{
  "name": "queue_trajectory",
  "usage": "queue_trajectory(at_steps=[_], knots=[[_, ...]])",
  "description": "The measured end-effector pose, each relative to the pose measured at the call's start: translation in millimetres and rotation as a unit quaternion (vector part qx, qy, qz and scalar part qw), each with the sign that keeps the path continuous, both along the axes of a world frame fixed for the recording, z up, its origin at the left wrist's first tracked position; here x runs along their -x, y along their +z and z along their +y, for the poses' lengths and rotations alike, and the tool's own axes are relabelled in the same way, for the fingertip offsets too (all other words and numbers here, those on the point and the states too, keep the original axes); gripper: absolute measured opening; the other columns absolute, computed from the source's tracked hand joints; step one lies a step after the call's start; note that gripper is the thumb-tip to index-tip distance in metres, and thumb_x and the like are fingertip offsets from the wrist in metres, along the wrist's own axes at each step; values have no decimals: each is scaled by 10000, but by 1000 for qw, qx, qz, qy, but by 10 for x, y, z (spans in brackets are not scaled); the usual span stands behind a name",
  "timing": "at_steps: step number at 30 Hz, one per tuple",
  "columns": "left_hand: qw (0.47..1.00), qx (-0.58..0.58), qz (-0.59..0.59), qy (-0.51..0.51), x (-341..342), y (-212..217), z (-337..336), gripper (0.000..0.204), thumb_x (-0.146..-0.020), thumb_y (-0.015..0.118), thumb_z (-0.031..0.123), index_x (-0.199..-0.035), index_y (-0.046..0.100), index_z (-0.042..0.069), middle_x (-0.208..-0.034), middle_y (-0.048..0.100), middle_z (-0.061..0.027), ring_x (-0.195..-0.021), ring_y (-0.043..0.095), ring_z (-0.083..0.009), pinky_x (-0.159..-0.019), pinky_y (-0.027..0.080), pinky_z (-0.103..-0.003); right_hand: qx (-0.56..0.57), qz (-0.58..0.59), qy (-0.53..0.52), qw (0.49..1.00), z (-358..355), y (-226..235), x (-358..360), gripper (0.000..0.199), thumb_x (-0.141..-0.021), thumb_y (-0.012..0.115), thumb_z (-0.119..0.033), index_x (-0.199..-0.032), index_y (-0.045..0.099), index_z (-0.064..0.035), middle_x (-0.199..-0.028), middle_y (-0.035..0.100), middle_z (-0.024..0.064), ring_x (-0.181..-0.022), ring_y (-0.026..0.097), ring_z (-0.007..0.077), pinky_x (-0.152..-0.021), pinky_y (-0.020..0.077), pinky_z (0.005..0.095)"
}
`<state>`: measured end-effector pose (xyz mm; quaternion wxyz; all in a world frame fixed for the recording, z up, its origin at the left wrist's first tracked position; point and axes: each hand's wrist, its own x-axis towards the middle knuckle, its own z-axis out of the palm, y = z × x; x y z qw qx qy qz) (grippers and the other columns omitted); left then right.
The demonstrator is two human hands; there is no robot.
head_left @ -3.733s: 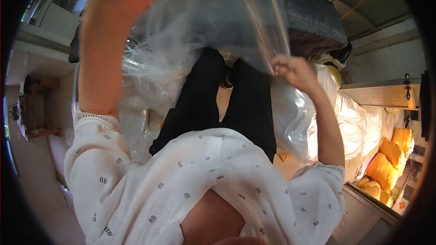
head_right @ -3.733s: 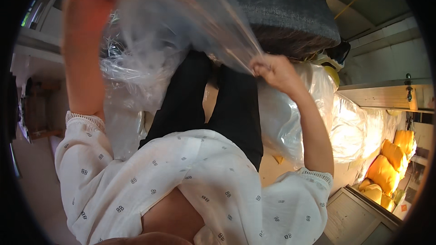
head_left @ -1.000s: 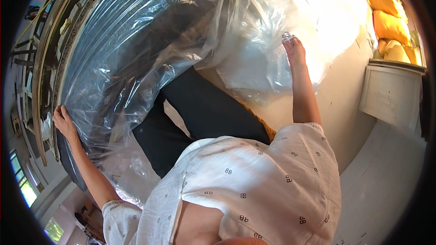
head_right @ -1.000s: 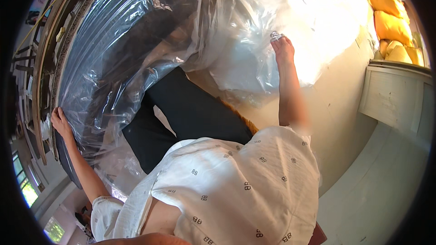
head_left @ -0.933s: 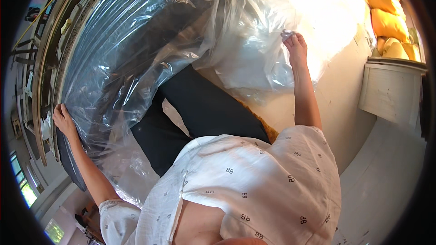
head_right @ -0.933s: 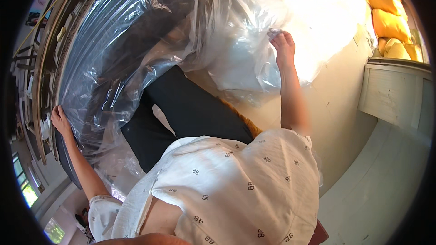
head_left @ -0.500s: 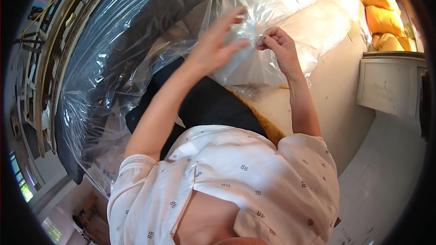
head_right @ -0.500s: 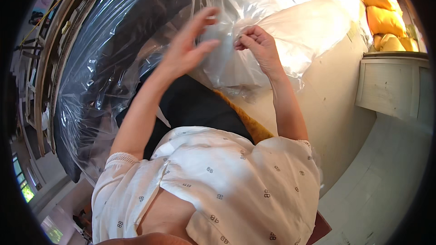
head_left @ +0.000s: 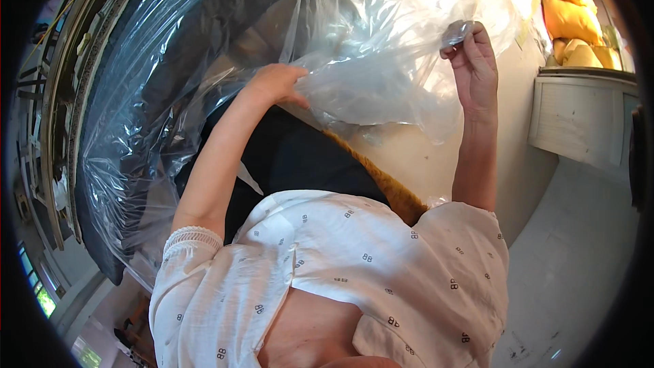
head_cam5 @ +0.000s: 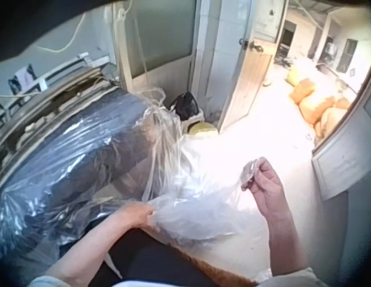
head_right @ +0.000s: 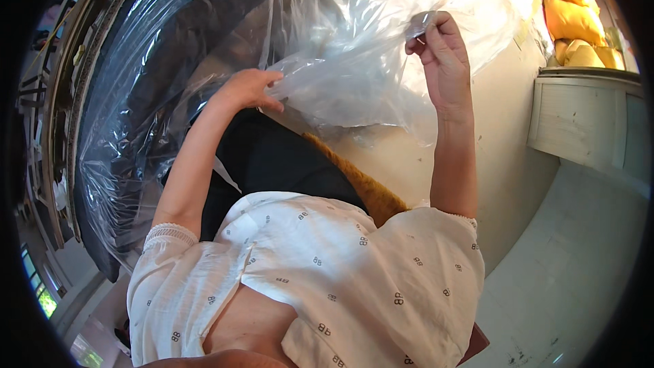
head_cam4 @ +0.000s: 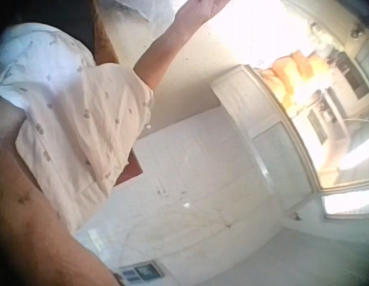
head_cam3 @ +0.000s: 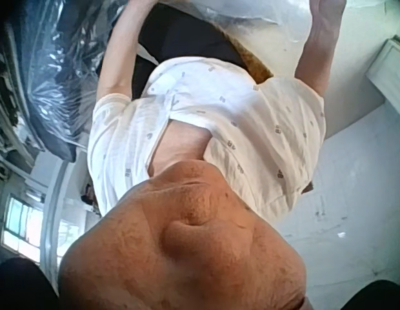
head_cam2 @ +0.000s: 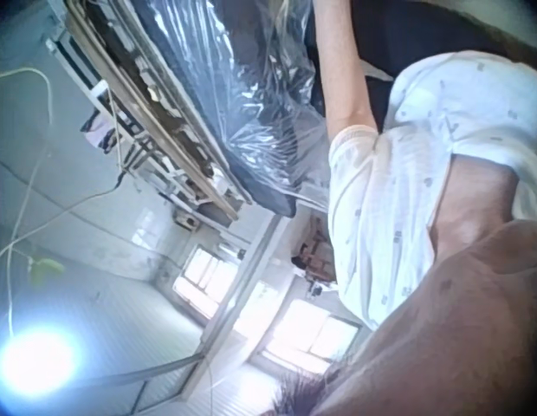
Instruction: Wrapping a large curved black component with clear plastic protective film.
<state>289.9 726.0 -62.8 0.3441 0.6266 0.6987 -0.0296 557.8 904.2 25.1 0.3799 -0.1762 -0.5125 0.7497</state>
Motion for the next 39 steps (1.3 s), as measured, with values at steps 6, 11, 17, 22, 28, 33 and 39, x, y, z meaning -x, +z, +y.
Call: queue_trajectory(at_steps=[6, 11, 17, 22, 28, 33, 39], knots=[[832, -450, -314, 75, -584, 738, 297, 484, -711, 721, 272, -1115, 553, 66, -938, 622, -99, -863, 589, -228, -754, 455, -325, -65, -114, 50, 990, -276, 66, 292, 29, -900, 477, -92, -909, 500, -76, -880, 545, 19, -786, 512, 104, -702, 412, 244], [880, -120, -453, 79, -646, 752, 8, 116, -834, 621, 134, -850, 628, 20, -662, 496, 32, -687, 471, -63, -642, 394, -221, -426, -187, -74, 882, -247, 237, 520, 112, -741, 602, -7, -835, 556, -48, -918, 494, 44, -855, 502, 116, -725, 399, 226], [854, -358, -317, 206, -198, 1173, -427, 105, -818, 557, 0, -920, 583, -1, -937, 547, -68, -831, 528, -157, -674, 424, -245, -206, -203, 234, 928, -288, 580, 763, 145, -804, 525, -157, -902, 535, -51, -1078, 538, 143, -948, 523, 195, -878, 396, 301], [721, -555, -378, 167, 241, 1792, -1273, 141, -887, 535, 199, -872, 532, 59, -895, 536, -88, -732, 535, -195, -748, 477, -384, -335, -345, 463, 745, -577, -45, 1353, 348, -868, 494, -318, -1090, 571, -62, -1088, 605, 138, -967, 581, 286, -830, 437, 386], [320, -852, -61, 410, 1345, 2518, -3010, 222, -824, 463, 145, -885, 547, -50, -1004, 534, -208, -1013, 503, -325, -945, 369, -454, -509, -348, 521, 590, -699, -813, 1343, 156, -786, 527, -173, -833, 631, -67, -812, 613, 168, -780, 580, 360, -676, 439, 437], [271, -776, -31, 569, 1470, 1859, -5031, 304, -887, 544, 242, -636, 515, 72, -599, 501, -25, -570, 444, -117, -652, 444, -280, -214, -401, 652, 607, -1277, -324, 1275, 234, -781, 537, -159, -960, 638, -48, -883, 614, 214, -845, 583, 346, -735, 448, 395], [353, -553, 145, 741, 716, 1107, -5161, 304, -808, 681, 317, -643, 516, 122, -611, 496, 31, -589, 439, -38, -565, 333, -195, -501, -215, 641, 540, -1955, 709, 2350, 106, -848, 526, -62, -909, 579, 7, -824, 629, 20, -697, 577, 136, -626, 464, 278]])
